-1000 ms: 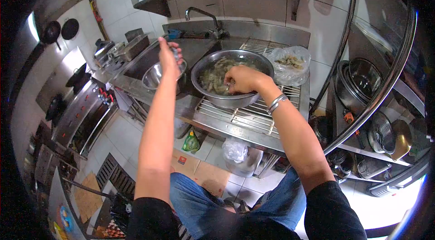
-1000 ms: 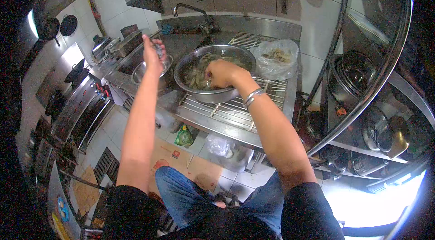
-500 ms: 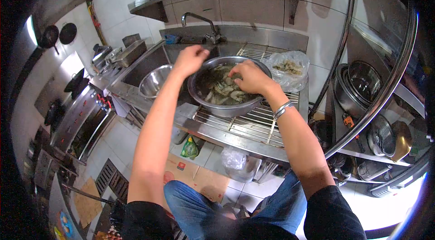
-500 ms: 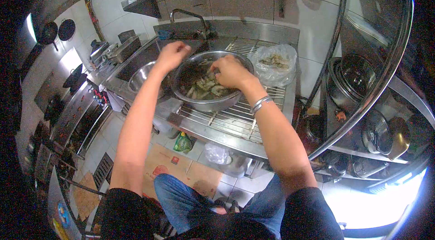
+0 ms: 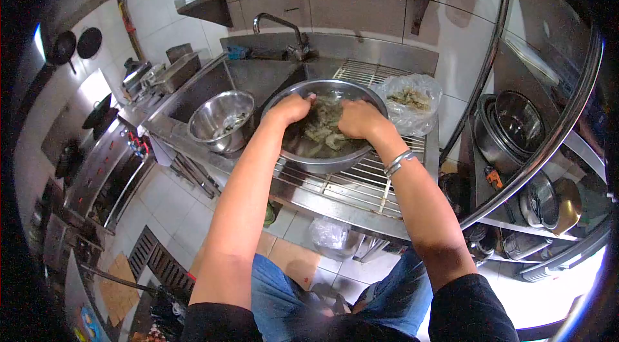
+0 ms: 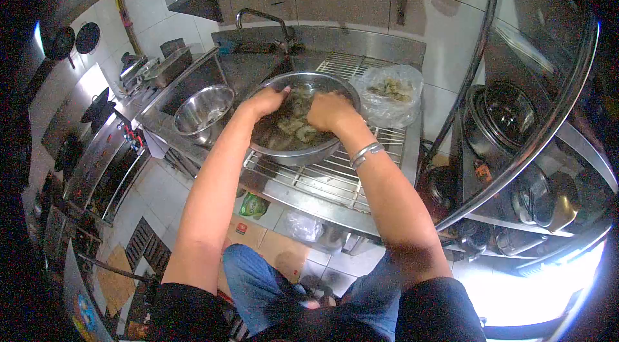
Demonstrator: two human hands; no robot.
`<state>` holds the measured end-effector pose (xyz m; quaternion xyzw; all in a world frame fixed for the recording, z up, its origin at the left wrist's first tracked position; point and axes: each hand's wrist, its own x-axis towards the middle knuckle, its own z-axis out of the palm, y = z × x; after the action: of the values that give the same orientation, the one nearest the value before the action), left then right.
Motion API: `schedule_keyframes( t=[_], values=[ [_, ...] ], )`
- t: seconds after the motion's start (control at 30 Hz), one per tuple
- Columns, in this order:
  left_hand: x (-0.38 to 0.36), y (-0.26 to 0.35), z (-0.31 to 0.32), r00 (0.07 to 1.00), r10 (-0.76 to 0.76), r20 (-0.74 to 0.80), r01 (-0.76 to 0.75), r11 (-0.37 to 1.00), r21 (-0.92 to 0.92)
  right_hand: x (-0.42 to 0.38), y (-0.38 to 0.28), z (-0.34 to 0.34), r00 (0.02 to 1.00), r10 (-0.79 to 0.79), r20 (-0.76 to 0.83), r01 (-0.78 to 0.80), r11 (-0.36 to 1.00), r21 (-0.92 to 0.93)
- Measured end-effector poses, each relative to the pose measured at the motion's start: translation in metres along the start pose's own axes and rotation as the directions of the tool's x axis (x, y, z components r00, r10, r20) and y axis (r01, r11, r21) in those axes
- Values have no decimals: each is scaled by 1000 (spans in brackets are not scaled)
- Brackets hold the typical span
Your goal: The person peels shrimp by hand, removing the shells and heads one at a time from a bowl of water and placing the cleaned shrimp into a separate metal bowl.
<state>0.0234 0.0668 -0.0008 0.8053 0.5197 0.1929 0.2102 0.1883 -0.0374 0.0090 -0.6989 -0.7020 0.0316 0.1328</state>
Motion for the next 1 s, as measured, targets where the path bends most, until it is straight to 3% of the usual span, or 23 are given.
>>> schedule_keyframes(
  t=[0.03,0.1,0.23,0.3,0.37,0.43,0.5,0.53,0.57,0.63,0.67,0.8,0.87,0.97,1.0],
  values=[
    [1,-2,0,1000,-3,0,3,1000,0,2,-1,0,999,-4,44,3,1000,17],
    [-4,6,-3,962,-190,194,213,971,-106,0,-3,-10,994,-27,109,27,1000,-1],
    [-9,10,-2,937,-210,278,277,933,-229,0,-7,-24,958,-81,276,88,996,-13],
    [12,-10,10,900,-148,410,311,877,-366,8,1,-18,949,-144,281,135,989,53],
    [10,-7,9,896,-152,416,331,855,-399,21,13,-2,936,-209,282,181,976,121],
    [2,1,2,893,-157,422,350,831,-433,27,15,5,956,-158,245,-4,835,551],
    [-12,11,-8,861,-88,501,434,641,-633,12,13,-13,951,-148,273,-67,761,645],
    [-21,18,-12,893,-110,435,400,635,-661,2,8,-23,943,-141,302,-131,675,726],
    [-17,12,-10,892,-111,438,403,633,-661,3,9,-20,942,-141,305,-134,676,725],
    [-16,8,-11,942,-7,334,282,554,-784,8,15,-9,968,-90,234,-175,427,887],
    [-17,7,-7,954,6,300,252,529,-810,14,19,-4,962,-131,239,-177,367,913],
    [-8,2,-9,943,86,321,218,568,-794,13,19,-5,982,-123,142,-68,473,878],
    [-10,4,-9,952,82,295,167,668,-725,23,26,4,979,-190,-73,189,718,670],
    [-16,10,-8,980,91,174,58,712,-699,14,20,-4,975,-146,-167,214,822,528],
    [-15,9,-9,973,138,187,51,659,-751,16,20,-1,964,-123,-234,235,805,545]
  ],
)
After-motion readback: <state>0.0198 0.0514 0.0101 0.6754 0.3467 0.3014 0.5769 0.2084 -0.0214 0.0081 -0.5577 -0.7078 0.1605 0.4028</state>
